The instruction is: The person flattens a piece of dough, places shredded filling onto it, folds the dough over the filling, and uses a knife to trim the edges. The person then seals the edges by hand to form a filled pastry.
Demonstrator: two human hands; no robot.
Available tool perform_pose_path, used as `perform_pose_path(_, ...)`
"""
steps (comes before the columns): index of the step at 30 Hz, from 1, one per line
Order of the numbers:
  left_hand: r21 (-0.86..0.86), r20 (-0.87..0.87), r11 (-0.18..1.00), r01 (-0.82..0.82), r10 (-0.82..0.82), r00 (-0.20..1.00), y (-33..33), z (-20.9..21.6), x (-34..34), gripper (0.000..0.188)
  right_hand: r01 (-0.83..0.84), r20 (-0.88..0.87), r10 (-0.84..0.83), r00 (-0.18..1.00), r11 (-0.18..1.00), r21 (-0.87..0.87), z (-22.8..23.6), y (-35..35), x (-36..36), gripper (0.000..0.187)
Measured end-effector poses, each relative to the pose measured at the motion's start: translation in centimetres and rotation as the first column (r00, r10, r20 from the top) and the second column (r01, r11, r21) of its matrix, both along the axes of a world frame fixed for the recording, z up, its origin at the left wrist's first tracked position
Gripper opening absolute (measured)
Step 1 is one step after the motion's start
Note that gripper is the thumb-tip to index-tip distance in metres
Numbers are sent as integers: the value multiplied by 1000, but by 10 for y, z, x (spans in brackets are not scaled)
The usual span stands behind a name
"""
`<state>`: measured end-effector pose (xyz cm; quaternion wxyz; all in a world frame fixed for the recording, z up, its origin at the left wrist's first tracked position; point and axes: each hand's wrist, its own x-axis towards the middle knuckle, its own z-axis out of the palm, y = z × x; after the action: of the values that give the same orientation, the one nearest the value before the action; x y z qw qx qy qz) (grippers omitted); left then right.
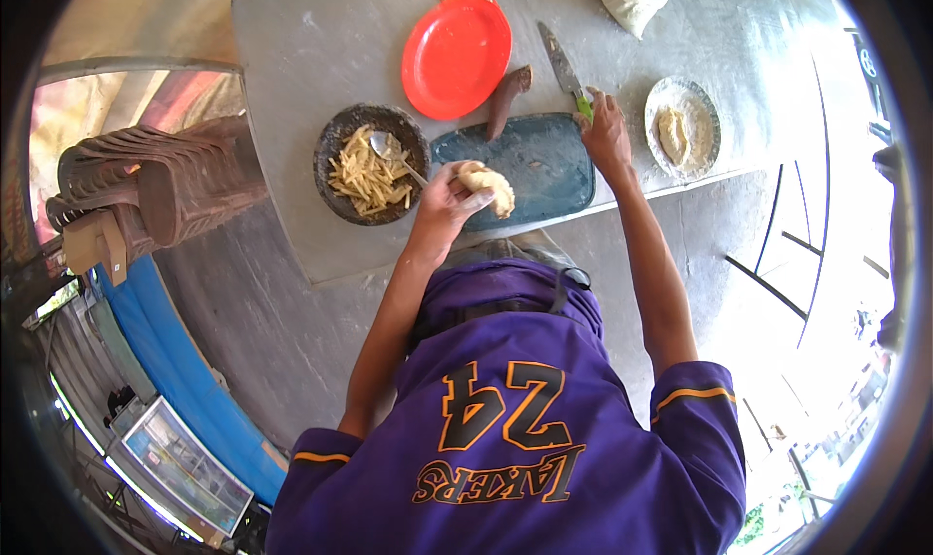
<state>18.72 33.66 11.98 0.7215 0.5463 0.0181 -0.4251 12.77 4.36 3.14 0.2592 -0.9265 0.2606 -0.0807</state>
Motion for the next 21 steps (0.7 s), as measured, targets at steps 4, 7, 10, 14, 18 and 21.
perform_pose_path(4,82,26,986,146,-149,989,-38,-32,-16,40,-9,2,9,1000,998,55,-2,-2,-12,35)
perform_pose_path(7,176,58,960,218,-231,971,-57,-51,-21,39,80,20,-83,996,986,146,10,4,-30,31)
perform_pose_path(10,257,96,941,219,-250,963,-72,-62,-23,38,215,9,-224,975,947,240,26,18,-53,21)
perform_pose_path(14,449,284,874,185,-336,898,-79,-66,-30,38,286,-66,-280,958,900,328,39,36,-84,23)
perform_pose_path(18,505,285,849,155,-334,898,-83,-76,-34,42,225,-75,-212,974,919,324,37,37,-105,26)
perform_pose_path(21,530,442,848,20,-297,847,-85,-81,-41,47,155,-38,-154,987,886,438,32,32,-116,28)
